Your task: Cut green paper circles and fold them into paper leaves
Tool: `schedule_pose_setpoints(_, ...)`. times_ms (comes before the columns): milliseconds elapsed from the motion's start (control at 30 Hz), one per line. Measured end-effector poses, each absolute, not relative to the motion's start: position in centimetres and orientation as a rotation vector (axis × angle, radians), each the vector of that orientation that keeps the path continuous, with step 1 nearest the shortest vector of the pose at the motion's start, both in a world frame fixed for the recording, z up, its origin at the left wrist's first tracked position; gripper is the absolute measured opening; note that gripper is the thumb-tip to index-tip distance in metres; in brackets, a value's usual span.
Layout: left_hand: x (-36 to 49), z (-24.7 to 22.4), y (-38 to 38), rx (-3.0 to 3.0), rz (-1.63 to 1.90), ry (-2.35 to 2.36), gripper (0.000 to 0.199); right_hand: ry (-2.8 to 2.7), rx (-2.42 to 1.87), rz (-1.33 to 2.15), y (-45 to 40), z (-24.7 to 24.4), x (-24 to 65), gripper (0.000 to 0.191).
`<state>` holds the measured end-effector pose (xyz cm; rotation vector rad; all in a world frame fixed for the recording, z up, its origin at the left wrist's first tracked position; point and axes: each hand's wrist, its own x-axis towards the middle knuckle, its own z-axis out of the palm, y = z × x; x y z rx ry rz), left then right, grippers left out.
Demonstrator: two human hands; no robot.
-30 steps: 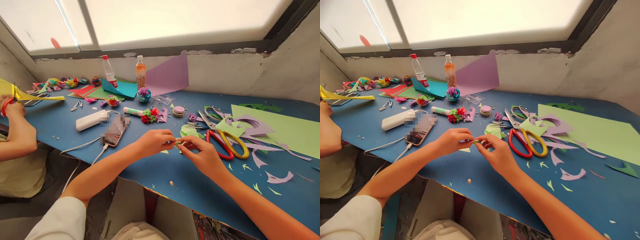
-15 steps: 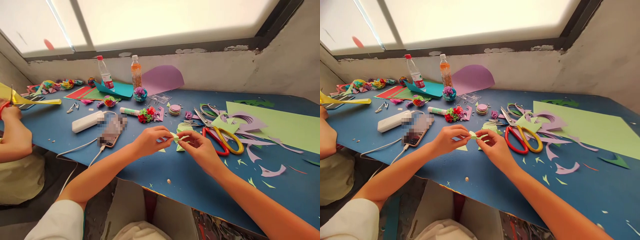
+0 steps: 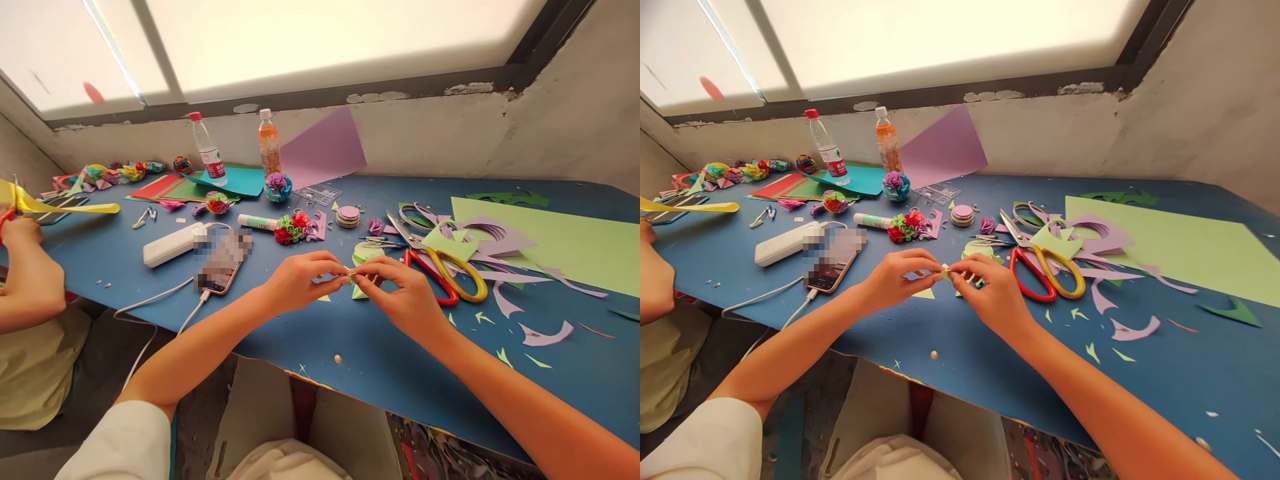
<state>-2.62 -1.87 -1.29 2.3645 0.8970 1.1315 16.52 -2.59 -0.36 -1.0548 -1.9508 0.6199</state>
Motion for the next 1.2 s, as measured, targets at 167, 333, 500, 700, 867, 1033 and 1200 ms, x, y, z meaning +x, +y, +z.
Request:
schedule_pose_setpoints(167, -3.0, -1.7, -1.4, 2.485, 1.060, 0.894, 0.025, -2.070, -1.016, 0.379, -2.6, -0.6, 16.8, 0.014)
schedule_pose_setpoints(333, -2.9, -2.2, -1.2, 2.453, 1.085, 0.881, 0.024, -2.097, -1.026, 0.348, -2.7, -0.9, 16.8, 0.016)
schedule_pose_setpoints(500, -2.7, -2.2, -1.2, 2.396, 1.171, 0.869, 0.025, -2.129, -1.027, 0.352, -2.7, -0.8, 16.8, 0.019)
schedule_pose_setpoints(700, -2.1, -1.8, -1.9, 2.238, 1.201, 0.919, 0.024, -2.131, -1.042, 0.344, -3.0, -0.5, 16.7, 0.023)
schedule_pose_setpoints(867, -1.8, -1.8, -2.1, 2.179, 1.197, 0.939, 0.020, -2.126, -1.034, 0.348, -3.2, -0.5, 16.5, 0.020)
schedule_pose_setpoints(1033, -1.9, -1.3, -2.2, 2.153, 1.059, 0.930, 0.022, -2.121, -1.056, 0.411, -3.1, -0.4, 16.6, 0.019)
schedule_pose_setpoints(1200, -2.0, -1.0, -2.2, 2.136, 0.981, 0.930, 0.022, -2.117, -1.049, 0.367, -3.2, -0.3, 16.5, 0.016)
